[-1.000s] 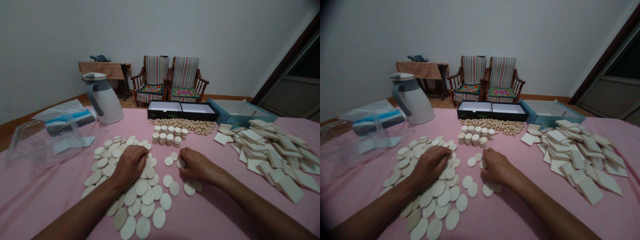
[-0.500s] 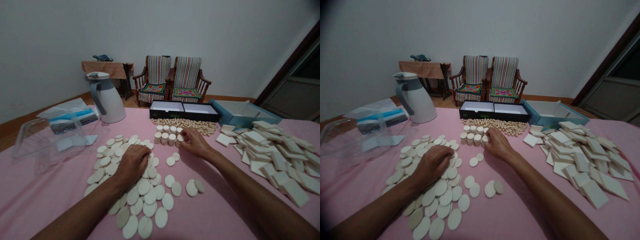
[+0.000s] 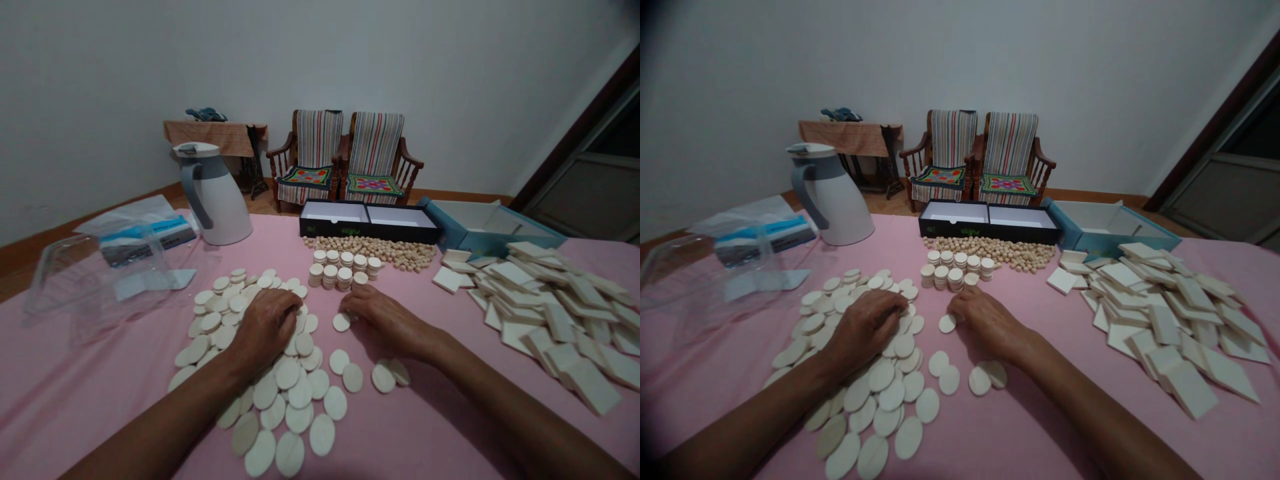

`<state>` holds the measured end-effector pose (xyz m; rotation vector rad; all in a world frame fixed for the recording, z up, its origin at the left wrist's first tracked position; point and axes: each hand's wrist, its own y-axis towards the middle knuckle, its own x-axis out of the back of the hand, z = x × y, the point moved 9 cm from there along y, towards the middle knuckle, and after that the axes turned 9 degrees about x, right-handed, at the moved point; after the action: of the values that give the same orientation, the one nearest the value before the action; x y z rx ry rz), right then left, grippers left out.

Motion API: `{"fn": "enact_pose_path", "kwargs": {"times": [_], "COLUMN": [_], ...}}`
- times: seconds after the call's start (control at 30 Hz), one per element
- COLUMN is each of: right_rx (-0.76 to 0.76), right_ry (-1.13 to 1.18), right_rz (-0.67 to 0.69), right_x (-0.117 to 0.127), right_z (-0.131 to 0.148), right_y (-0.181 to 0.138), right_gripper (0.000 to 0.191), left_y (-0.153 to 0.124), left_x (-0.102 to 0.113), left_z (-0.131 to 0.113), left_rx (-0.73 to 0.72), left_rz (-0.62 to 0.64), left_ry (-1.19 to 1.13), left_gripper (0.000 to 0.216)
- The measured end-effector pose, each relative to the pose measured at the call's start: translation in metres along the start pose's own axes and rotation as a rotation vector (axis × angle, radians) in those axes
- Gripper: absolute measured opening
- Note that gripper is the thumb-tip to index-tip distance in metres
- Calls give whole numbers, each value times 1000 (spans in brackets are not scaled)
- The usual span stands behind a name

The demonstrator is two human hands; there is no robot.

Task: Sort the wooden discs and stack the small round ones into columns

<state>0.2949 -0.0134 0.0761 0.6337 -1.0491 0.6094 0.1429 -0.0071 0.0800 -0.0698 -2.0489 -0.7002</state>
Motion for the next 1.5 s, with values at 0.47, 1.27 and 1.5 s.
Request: {"fn": "enact_pose_path", "kwargs": {"times": [0.47,1.27,1.5], "right_rx": [-167,-225,-151], "right_ry": [54,-66,-14], "right_rz": [74,-446,-432], "right_x": [5,33,39], "right_z": [-25,-76,-47], "right_y": [-15,-8,-7], "right_gripper": [25,21,10], "left_y": [0,0,0], "left_x": [-1,1,2], "left_z": [1,0,-2], "left_rx": [3,0,-12], "left_rz": [7,-2,-8], "left_ry": [4,6,10], "left_gripper": [16,17,16]}}
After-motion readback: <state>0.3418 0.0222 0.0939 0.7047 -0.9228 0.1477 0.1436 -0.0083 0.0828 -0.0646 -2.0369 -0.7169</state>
